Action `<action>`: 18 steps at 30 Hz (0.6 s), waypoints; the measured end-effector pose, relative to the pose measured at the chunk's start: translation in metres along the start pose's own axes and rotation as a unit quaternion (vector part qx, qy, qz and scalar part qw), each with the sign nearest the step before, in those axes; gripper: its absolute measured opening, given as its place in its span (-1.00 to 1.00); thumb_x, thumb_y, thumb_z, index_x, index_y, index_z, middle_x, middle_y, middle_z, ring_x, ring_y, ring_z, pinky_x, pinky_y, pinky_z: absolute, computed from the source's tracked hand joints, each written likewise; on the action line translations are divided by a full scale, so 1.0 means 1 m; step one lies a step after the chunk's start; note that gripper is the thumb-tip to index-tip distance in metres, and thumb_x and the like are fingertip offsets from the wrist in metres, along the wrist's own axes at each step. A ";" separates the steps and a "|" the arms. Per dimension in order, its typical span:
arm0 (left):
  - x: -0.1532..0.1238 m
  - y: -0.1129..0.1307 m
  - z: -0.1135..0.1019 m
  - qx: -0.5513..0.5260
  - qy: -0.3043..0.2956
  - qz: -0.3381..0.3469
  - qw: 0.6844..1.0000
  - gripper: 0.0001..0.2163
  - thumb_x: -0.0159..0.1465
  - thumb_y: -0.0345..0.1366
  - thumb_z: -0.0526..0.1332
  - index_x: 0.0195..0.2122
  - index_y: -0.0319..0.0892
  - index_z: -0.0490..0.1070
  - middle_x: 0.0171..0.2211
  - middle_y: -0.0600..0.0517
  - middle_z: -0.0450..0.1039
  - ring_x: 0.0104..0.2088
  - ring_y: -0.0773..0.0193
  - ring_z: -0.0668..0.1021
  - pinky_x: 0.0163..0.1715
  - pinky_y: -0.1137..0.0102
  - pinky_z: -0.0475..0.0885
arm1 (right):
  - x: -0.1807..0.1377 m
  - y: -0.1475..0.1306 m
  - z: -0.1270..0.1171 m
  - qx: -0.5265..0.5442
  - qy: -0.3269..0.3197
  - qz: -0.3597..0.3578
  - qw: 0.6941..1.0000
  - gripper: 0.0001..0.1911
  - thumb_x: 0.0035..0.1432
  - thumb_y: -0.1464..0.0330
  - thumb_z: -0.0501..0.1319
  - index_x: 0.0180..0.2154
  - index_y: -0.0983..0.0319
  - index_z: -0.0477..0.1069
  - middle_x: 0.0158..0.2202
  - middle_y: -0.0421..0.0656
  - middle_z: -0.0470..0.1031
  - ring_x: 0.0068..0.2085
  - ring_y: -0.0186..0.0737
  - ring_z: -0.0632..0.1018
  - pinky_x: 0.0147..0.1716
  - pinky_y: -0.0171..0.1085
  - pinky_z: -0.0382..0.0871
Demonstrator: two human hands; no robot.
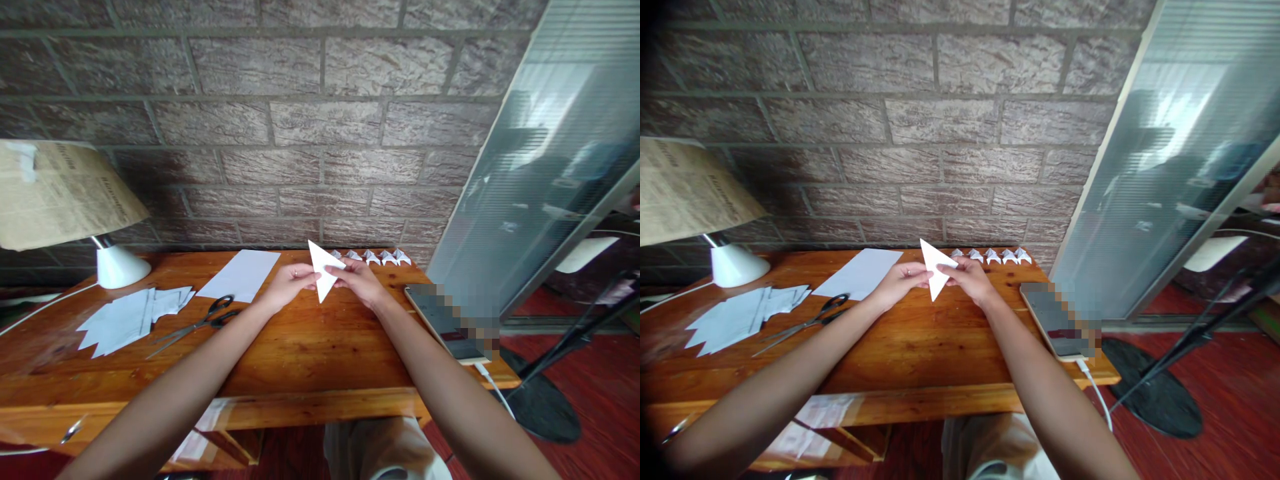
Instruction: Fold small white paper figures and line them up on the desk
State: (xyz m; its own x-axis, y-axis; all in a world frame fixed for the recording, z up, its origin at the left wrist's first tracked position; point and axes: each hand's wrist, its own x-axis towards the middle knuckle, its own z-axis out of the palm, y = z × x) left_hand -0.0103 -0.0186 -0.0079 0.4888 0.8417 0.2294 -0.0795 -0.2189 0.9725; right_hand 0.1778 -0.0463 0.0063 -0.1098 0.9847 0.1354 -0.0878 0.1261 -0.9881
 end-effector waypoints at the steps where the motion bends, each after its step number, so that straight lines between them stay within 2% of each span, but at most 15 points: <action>1: 0.001 -0.001 -0.002 -0.008 0.030 0.003 1.000 -0.63 0.03 -0.07 0.37 -0.21 -0.22 0.55 -0.20 -0.09 0.58 -0.21 0.14 0.57 -0.18 0.29 0.45 | 0.000 -0.001 0.000 -0.004 -0.001 -0.001 1.000 -0.69 -0.16 0.21 0.42 -0.35 0.25 0.54 -0.37 -0.18 0.55 -0.38 -0.34 0.49 -0.45 -0.39 0.35; 4: 0.004 -0.004 -0.009 -0.037 0.098 0.006 0.994 -0.65 -0.01 -0.08 0.39 -0.26 -0.20 0.55 -0.24 -0.05 0.58 -0.21 0.15 0.57 -0.18 0.30 0.44 | 0.000 -0.001 0.000 -0.016 0.010 -0.005 1.000 -0.71 -0.12 0.19 0.40 -0.37 0.24 0.56 -0.36 -0.17 0.54 -0.38 -0.36 0.48 -0.45 -0.42 0.34; 9: 0.005 -0.003 -0.011 -0.077 0.126 -0.008 0.989 -0.63 -0.08 -0.11 0.44 -0.28 -0.20 0.55 -0.29 -0.04 0.59 -0.26 0.15 0.58 -0.18 0.28 0.42 | 0.000 0.002 -0.002 -0.068 0.021 -0.026 0.997 -0.68 -0.10 0.14 0.38 -0.36 0.24 0.58 -0.46 -0.18 0.50 -0.42 -0.35 0.45 -0.47 -0.38 0.31; 15: 0.006 0.001 -0.007 -0.117 0.197 0.013 0.973 -0.61 -0.17 -0.18 0.49 -0.31 -0.21 0.54 -0.33 -0.04 0.60 -0.28 0.16 0.59 -0.13 0.25 0.42 | 0.000 0.001 0.002 -0.118 0.007 -0.065 0.991 -0.70 -0.12 0.13 0.38 -0.45 0.25 0.55 -0.51 -0.21 0.46 -0.48 -0.36 0.38 -0.48 -0.33 0.24; 18: 0.005 0.003 -0.008 -0.118 0.210 0.016 0.970 -0.58 -0.19 -0.19 0.49 -0.29 -0.22 0.54 -0.34 -0.04 0.61 -0.29 0.17 0.59 -0.12 0.24 0.42 | 0.000 0.001 0.002 -0.135 0.002 -0.080 0.988 -0.70 -0.09 0.14 0.36 -0.46 0.26 0.53 -0.50 -0.21 0.45 -0.48 -0.36 0.35 -0.51 -0.34 0.22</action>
State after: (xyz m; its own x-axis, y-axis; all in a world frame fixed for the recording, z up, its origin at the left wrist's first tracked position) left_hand -0.0148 -0.0108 -0.0030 0.0895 0.9741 0.2076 -0.3104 -0.1707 0.9351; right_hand 0.1756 -0.0466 0.0051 -0.1124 0.9501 0.2909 0.1627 0.3064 -0.9379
